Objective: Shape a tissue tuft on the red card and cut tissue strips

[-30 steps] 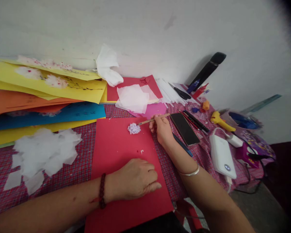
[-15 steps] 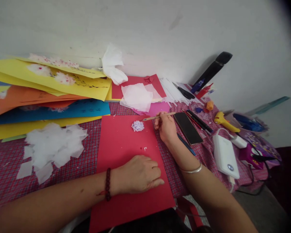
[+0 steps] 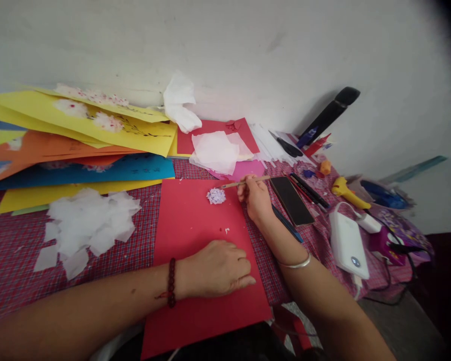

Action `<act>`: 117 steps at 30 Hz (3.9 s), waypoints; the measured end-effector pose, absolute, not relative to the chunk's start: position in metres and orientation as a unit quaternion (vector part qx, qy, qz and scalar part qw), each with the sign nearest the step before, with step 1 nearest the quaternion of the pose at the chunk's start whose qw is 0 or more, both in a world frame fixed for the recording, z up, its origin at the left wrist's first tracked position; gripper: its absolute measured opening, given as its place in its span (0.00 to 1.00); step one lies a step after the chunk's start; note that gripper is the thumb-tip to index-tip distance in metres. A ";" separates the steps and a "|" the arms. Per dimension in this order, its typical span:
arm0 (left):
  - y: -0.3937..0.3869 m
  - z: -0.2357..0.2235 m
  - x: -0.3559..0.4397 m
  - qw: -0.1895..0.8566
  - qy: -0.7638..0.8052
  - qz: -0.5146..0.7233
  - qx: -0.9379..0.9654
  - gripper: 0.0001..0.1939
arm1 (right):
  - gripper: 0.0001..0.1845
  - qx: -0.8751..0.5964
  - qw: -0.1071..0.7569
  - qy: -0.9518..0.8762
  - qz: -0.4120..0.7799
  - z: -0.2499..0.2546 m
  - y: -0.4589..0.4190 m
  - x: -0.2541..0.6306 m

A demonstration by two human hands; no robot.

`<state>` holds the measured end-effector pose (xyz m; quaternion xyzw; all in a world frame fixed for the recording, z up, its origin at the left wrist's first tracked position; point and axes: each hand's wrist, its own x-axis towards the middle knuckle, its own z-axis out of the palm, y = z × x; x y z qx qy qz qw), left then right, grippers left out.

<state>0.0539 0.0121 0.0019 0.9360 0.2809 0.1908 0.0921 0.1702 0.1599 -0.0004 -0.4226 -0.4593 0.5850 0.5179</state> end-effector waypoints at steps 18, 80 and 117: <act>0.012 0.002 0.053 0.095 0.277 0.193 0.937 0.18 | 0.12 -0.423 0.517 -0.456 0.588 -0.002 0.162 0.176; 0.012 0.003 0.053 0.097 0.285 0.171 0.938 0.14 | 0.17 -0.404 0.546 -0.477 0.558 0.006 0.156 0.175; 0.011 0.003 0.054 0.100 0.284 0.169 0.938 0.15 | 0.21 -0.383 0.466 -0.688 0.404 0.013 0.139 0.180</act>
